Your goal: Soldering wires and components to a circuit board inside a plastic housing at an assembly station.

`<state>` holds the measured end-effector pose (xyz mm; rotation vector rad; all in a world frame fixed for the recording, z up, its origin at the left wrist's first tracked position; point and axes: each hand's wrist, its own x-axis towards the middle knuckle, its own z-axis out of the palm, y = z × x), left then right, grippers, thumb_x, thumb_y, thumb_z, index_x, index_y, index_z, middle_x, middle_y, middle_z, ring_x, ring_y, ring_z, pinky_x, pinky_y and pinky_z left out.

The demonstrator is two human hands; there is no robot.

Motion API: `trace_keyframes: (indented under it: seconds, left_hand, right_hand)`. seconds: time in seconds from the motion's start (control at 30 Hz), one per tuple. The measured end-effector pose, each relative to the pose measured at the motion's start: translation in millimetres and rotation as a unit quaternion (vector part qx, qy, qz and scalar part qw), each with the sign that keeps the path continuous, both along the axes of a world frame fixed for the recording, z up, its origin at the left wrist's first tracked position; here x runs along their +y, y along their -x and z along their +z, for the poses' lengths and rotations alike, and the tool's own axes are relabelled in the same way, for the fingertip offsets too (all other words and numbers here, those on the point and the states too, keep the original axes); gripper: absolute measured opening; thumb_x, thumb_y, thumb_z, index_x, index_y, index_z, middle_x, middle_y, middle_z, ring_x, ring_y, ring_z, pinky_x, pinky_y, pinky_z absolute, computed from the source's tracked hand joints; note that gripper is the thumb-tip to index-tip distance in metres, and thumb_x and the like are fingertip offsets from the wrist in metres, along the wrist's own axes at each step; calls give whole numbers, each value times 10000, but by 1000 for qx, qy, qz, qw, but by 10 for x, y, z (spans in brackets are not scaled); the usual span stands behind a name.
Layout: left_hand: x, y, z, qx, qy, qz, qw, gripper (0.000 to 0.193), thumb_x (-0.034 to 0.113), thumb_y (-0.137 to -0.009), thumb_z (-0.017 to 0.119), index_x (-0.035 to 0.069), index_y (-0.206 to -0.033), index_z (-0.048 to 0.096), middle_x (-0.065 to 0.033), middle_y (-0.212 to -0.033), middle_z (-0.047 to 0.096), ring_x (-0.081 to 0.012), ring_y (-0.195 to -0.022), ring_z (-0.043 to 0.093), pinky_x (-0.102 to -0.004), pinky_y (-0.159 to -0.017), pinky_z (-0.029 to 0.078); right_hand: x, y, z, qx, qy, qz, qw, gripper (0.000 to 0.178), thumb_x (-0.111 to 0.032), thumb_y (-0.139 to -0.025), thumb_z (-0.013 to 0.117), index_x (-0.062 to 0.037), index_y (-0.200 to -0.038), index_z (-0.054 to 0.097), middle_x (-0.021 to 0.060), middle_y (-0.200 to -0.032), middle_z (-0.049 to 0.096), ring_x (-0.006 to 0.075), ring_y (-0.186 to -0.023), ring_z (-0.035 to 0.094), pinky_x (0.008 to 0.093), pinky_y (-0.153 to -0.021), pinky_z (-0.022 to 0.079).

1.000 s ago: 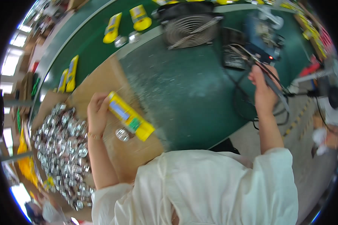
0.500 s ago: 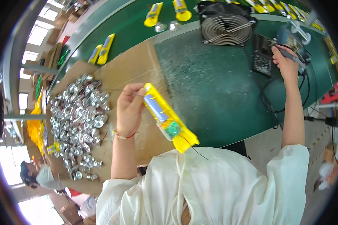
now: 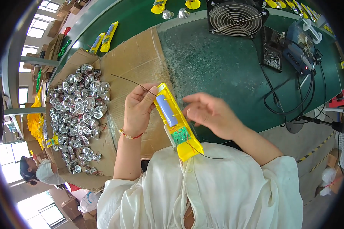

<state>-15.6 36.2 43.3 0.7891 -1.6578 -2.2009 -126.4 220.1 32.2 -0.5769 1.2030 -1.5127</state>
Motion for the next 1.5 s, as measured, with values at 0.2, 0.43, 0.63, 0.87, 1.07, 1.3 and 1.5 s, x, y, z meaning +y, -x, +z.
trace_keyframes:
  seconds: [0.2,0.43,0.63,0.87,1.07,1.3,1.5]
  left_hand:
    - [-16,1,-248,3,77,98,992,176,139,-864,585,3,-974,591,-20,-827,616,-48,-691,538,-176,-597,430]
    - [95,-12,-251,18,74,139,987,165,120,-853,598,-17,-945,612,-30,-814,619,-69,-707,543,-195,-626,449]
    - [68,-64,-375,72,-56,131,987,232,181,-894,533,-16,-1008,578,-51,-872,615,-105,-758,569,-231,-658,473]
    - [-42,-76,-502,152,-351,184,905,440,354,-945,332,-12,-1131,492,-151,-1145,511,-251,-1096,461,-405,-984,335]
    - [10,58,-375,185,-382,233,875,459,325,-959,248,-23,-1179,451,-167,-1205,479,-283,-1156,428,-411,-1012,314]
    - [-33,38,-346,191,-414,246,855,438,306,-957,245,-22,-1181,430,-174,-1188,486,-299,-1152,435,-419,-1012,314]
    - [-110,-130,-460,190,-341,299,871,441,315,-918,335,-23,-1182,436,-169,-1208,474,-295,-1186,399,-437,-1039,267]
  right_hand:
    - [-95,-237,-17,-172,-26,79,982,579,-347,-879,505,-33,-1300,261,182,-1070,555,206,-914,593,336,-778,485]
    - [-294,-173,-46,-71,-29,80,994,424,-296,-900,504,-43,-1215,373,108,-930,586,134,-783,574,264,-676,476]
    - [-325,-191,-161,77,-37,78,993,357,-323,-908,490,-33,-1110,443,44,-812,566,74,-713,528,232,-625,436]
    - [-508,-131,164,700,-34,-71,709,419,-240,-816,567,-47,-1164,435,75,-728,548,232,-654,578,332,-559,467]
    - [-608,-216,-96,850,-65,15,523,423,-117,-742,543,-15,-1147,476,45,-667,506,155,-573,532,266,-479,416]
    - [-649,-325,-137,862,-96,31,497,484,-160,-731,623,-39,-1176,476,59,-753,532,181,-625,561,282,-532,441]
    - [-718,-159,179,760,-39,-65,646,426,-175,-760,617,-57,-1140,467,60,-709,553,216,-606,589,317,-529,476]
